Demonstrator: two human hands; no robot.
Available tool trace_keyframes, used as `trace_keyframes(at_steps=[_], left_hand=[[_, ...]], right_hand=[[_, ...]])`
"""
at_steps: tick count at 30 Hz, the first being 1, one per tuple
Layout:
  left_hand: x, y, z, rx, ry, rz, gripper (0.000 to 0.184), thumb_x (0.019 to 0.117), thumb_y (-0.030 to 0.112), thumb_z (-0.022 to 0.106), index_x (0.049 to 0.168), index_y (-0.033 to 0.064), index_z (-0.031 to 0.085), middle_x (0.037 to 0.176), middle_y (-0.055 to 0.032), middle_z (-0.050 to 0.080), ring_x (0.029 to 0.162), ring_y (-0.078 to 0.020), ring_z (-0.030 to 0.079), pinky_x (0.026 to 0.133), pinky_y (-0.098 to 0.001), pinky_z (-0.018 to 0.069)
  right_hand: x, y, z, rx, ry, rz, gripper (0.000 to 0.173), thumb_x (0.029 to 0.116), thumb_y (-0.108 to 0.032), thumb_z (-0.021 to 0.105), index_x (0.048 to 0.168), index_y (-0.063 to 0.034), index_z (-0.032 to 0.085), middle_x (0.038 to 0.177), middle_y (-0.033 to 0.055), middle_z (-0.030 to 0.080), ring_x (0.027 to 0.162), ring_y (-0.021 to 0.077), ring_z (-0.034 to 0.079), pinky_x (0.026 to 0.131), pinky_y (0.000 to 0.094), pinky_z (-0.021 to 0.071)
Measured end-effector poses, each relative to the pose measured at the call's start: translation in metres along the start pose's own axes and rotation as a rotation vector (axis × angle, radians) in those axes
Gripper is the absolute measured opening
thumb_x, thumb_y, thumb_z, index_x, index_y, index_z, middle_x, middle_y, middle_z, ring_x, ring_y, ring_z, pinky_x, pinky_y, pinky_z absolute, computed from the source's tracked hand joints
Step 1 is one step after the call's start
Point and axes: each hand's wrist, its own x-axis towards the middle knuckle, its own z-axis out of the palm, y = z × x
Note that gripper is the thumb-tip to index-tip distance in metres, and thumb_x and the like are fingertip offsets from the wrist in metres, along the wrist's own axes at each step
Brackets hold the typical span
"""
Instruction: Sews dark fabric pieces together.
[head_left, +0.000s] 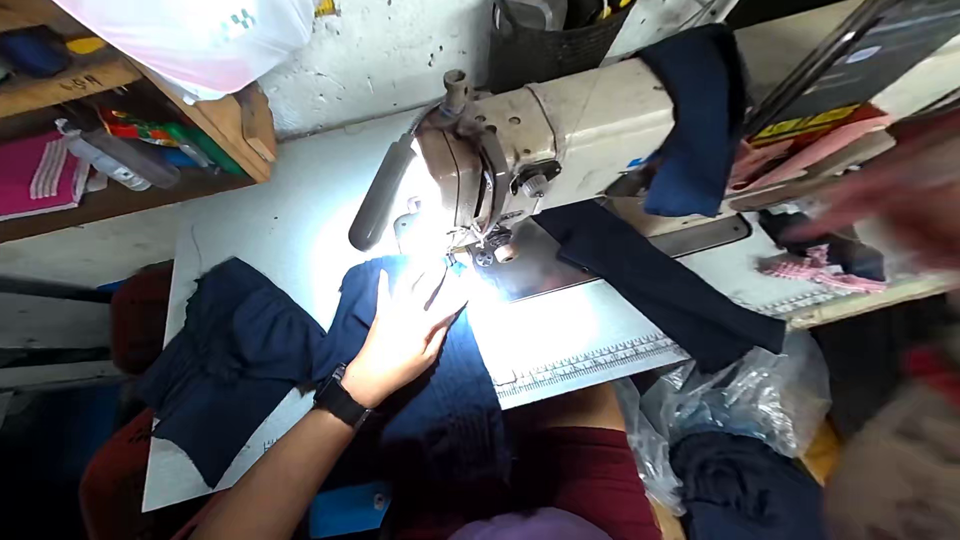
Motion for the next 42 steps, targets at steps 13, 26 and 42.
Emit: trace_keyframes(at_steps=[13,26,42], left_hand=[[0.005,-0.003,-0.005,-0.041,-0.043,-0.015,0.042,0.1059,0.029,0.045,0.143,0.0384,0.06,0.163,-0.0043,0.04,0.155,-0.0311,0.027,0.116,-0.0777,0.0124],[0.014,-0.008,-0.003,-0.021,0.003,-0.004,0.041,0.1062,0.03,0.044,0.143,0.0381,0.06,0.163,-0.0034,0.04,0.155,-0.0294,0.027,0.116,-0.0775,0.012],[-0.011,0.009,-0.005,0.064,0.021,0.128,0.043,0.107,0.031,0.042,0.143,0.0181,0.061,0.152,-0.0047,0.054,0.143,-0.0279,0.047,0.115,-0.0686,0.0289]], right_hand=[[0.092,0.032,0.23,-0.463,-0.316,-0.073,0.018,0.0958,-0.021,0.071,0.102,-0.0038,0.074,0.095,0.0166,0.07,0.089,0.0328,0.069,0.076,0.0532,0.0561],[0.084,0.041,0.229,-0.444,-0.263,-0.019,0.011,0.092,-0.007,0.073,0.09,0.0029,0.068,0.085,0.0196,0.065,0.076,0.0335,0.066,0.066,0.0516,0.0537],[-0.093,0.016,0.208,-0.441,-0.278,-0.364,0.023,0.0996,-0.028,0.06,0.113,-0.0183,0.075,0.112,0.0039,0.072,0.096,0.0199,0.07,0.073,0.0353,0.0595]])
